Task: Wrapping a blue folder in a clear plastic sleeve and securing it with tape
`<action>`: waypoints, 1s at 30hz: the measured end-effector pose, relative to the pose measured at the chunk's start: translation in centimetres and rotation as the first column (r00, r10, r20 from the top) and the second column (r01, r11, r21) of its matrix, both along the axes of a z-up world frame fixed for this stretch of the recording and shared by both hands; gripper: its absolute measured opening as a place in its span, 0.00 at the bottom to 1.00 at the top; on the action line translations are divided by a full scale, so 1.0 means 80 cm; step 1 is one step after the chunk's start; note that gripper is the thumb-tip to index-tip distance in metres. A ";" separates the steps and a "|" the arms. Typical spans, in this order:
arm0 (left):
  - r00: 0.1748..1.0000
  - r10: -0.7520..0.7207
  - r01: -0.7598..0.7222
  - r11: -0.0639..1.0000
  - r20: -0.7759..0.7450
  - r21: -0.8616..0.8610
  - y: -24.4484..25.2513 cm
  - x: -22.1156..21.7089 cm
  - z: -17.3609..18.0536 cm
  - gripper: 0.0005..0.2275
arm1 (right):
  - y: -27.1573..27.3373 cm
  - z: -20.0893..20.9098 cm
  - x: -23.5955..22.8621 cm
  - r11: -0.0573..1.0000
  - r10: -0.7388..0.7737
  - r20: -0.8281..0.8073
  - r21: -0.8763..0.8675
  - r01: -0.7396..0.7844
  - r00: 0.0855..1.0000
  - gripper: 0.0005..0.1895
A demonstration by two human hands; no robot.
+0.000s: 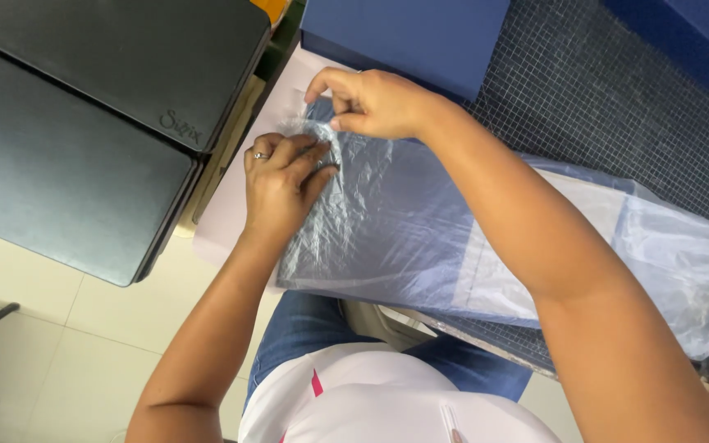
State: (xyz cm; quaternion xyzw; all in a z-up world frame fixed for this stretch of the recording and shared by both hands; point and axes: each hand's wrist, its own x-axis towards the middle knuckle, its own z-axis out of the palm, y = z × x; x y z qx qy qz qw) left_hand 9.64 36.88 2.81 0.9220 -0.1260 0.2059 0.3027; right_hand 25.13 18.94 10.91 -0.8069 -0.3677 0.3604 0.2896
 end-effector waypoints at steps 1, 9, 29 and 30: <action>1.000 -0.002 0.002 1.000 -0.003 -0.001 0.000 0.000 0.001 0.13 | 0.003 -0.005 0.003 1.000 -0.002 -0.003 -0.001 0.002 1.000 0.21; 0.999 0.025 -0.025 1.000 0.034 -0.009 0.002 -0.001 -0.003 0.15 | 0.032 -0.025 0.023 0.990 0.138 0.017 0.008 -0.139 0.990 0.19; 0.998 0.057 -0.056 0.998 0.036 -0.011 0.003 -0.001 -0.002 0.14 | 0.040 -0.037 0.022 0.980 0.163 0.202 -0.145 -0.135 0.966 0.21; 0.997 0.059 -0.059 0.998 0.039 -0.011 0.003 -0.001 -0.001 0.14 | 0.041 -0.039 0.022 0.979 0.165 0.246 -0.162 -0.128 0.955 0.22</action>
